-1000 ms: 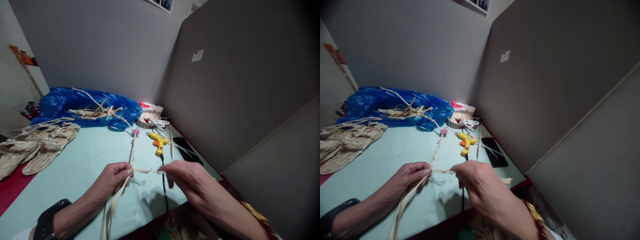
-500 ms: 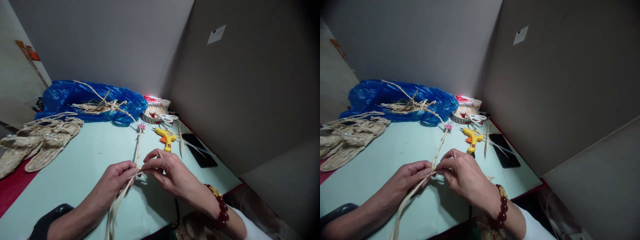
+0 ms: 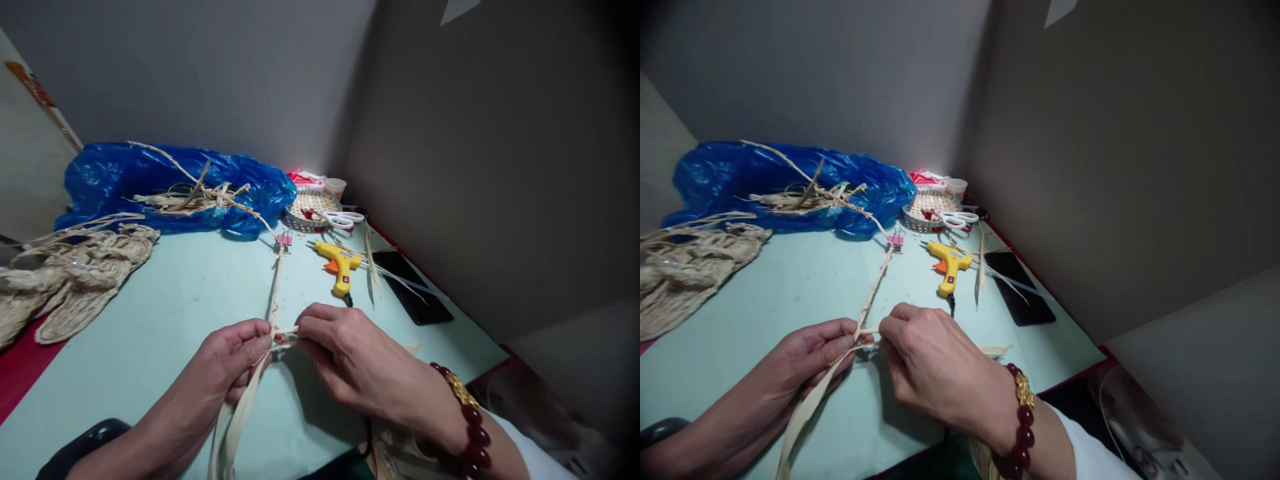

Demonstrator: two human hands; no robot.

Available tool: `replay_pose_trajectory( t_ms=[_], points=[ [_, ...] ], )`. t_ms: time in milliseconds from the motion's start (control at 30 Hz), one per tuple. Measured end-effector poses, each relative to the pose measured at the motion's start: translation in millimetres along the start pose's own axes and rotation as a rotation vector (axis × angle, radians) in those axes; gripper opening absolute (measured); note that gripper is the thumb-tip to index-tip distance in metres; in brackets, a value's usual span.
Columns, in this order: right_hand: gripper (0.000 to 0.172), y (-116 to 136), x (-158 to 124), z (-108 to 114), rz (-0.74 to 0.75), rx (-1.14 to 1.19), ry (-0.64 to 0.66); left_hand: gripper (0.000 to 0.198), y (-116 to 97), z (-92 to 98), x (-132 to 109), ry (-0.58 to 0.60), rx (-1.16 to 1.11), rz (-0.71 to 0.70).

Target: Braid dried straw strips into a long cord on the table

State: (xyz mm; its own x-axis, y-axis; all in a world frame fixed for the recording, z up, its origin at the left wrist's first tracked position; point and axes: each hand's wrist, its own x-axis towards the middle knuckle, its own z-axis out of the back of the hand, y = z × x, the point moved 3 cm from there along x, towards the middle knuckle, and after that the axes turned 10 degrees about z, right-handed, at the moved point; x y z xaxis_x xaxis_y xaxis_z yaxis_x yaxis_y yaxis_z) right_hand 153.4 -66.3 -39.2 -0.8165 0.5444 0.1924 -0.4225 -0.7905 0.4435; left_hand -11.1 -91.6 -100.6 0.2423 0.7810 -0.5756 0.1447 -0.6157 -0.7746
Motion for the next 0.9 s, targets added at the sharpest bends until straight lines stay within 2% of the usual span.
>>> replay_pose_trajectory(
  t_ms=[133, 267, 367, 467, 633, 700, 800, 833, 900],
  points=[
    [0.014, -1, 0, -1, 0.002, -0.064, 0.022, 0.027, 1, 2.2, 0, -0.017, -0.007, 0.015],
    [0.01, 0, 0, -13, 0.021, -0.234, 0.023, 0.026, 3, 3.8, 1, 0.002, -0.016, 0.003],
    [0.012, -1, 3, -20, 0.042, -0.317, -0.012, 0.029, 1, 3.0, 2, 0.007, 0.019, -0.009],
    [0.014, -6, 7, -18, 0.059, -0.296, -0.096, 0.031, -3, 1.8, 1, -0.028, 0.042, -0.014],
    [0.016, -6, -3, -1, 0.02, -0.17, -0.341, 0.024, -5, 2.7, -1, -0.082, 0.013, -0.047],
    [0.018, 3, -12, 1, -0.004, -0.094, -0.311, 0.024, -4, 3.0, 0, -0.09, 0.001, -0.044],
    [0.013, 24, -22, -2, 0.078, 0.136, -0.181, 0.027, -4, 1.7, -1, -0.103, -0.003, -0.037],
    [0.013, 29, -24, -1, 0.103, 0.251, -0.176, 0.027, -5, 0.8, -2, -0.107, 0.001, -0.035],
    [0.017, 28, -23, 0, -0.074, 0.518, -0.178, 0.027, -6, -0.9, -3, -0.104, 0.021, -0.037]
  ],
)
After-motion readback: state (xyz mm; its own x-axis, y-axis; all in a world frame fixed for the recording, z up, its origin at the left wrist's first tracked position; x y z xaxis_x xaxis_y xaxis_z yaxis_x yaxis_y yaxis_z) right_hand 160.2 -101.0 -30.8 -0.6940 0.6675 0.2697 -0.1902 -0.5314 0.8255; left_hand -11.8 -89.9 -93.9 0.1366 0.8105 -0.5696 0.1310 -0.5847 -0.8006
